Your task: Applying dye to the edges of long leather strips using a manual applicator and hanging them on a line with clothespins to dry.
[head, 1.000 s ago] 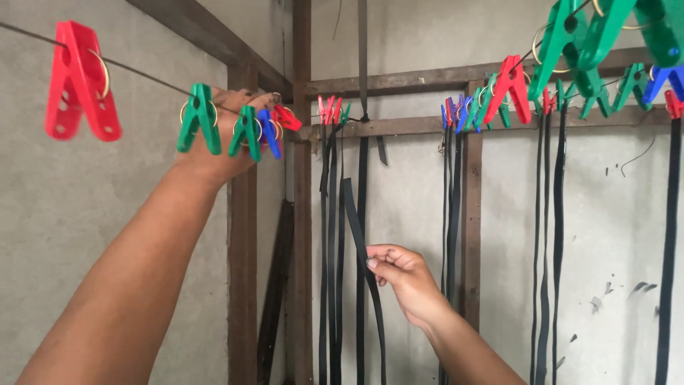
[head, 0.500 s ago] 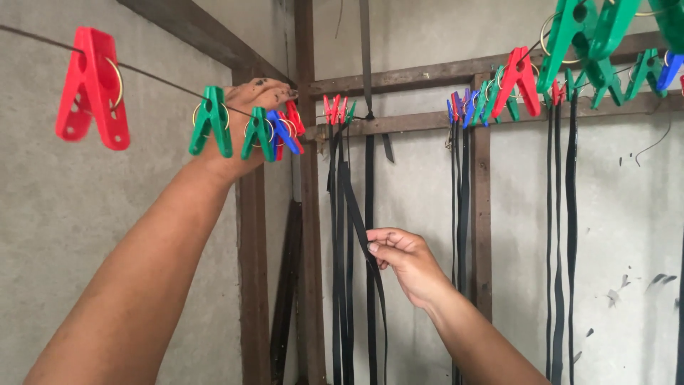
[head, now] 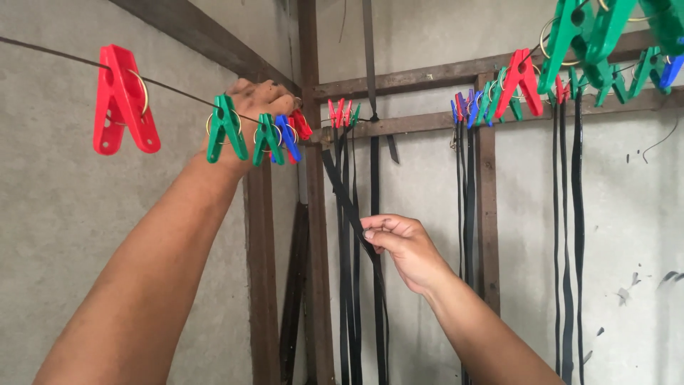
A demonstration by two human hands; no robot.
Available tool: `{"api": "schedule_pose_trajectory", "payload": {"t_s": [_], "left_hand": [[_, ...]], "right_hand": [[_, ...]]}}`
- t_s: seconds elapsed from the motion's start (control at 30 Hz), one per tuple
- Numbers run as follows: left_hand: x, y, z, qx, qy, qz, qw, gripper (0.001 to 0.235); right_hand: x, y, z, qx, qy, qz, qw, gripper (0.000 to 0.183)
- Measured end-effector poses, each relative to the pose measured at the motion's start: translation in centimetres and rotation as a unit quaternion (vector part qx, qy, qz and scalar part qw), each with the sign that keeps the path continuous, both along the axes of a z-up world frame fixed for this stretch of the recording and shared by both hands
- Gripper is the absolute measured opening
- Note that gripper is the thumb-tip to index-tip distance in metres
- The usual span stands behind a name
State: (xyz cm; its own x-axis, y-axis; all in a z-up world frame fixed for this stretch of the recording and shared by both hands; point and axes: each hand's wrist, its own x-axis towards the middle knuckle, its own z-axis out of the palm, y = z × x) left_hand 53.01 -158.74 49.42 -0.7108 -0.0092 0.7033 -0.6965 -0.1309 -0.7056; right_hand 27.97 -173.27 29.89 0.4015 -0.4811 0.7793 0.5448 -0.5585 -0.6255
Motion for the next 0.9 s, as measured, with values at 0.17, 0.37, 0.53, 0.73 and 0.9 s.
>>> {"api": "schedule_pose_trajectory", "payload": {"t_s": [0.17, 0.37, 0.53, 0.73, 0.9], "left_hand": [[2.1, -2.3, 1.1, -0.008, -0.01, -0.013, 1.0, 0.023], [0.3, -0.5, 0.4, -0.032, -0.021, 0.01, 0.999, 0.019], [-1.0, 0.6, 0.0, -0.043, -0.036, 0.013, 0.998, 0.02], [0.0, -0.3, 0.1, -0.049, -0.035, 0.007, 0.998, 0.023], [-0.3, -0.3, -0.1, -0.056, -0.037, 0.005, 0.998, 0.024]], "right_hand": [[0.5, 0.0, 0.5, -0.01, -0.003, 0.005, 1.0, 0.03], [0.6, 0.7, 1.3, -0.009, -0.011, 0.001, 1.0, 0.03], [0.5, 0.9, 1.9, -0.009, -0.022, 0.0, 1.0, 0.03], [0.6, 1.4, 2.4, -0.01, -0.032, 0.0, 0.999, 0.03], [0.6, 2.1, 2.9, -0.015, -0.026, -0.005, 1.0, 0.03]]}}
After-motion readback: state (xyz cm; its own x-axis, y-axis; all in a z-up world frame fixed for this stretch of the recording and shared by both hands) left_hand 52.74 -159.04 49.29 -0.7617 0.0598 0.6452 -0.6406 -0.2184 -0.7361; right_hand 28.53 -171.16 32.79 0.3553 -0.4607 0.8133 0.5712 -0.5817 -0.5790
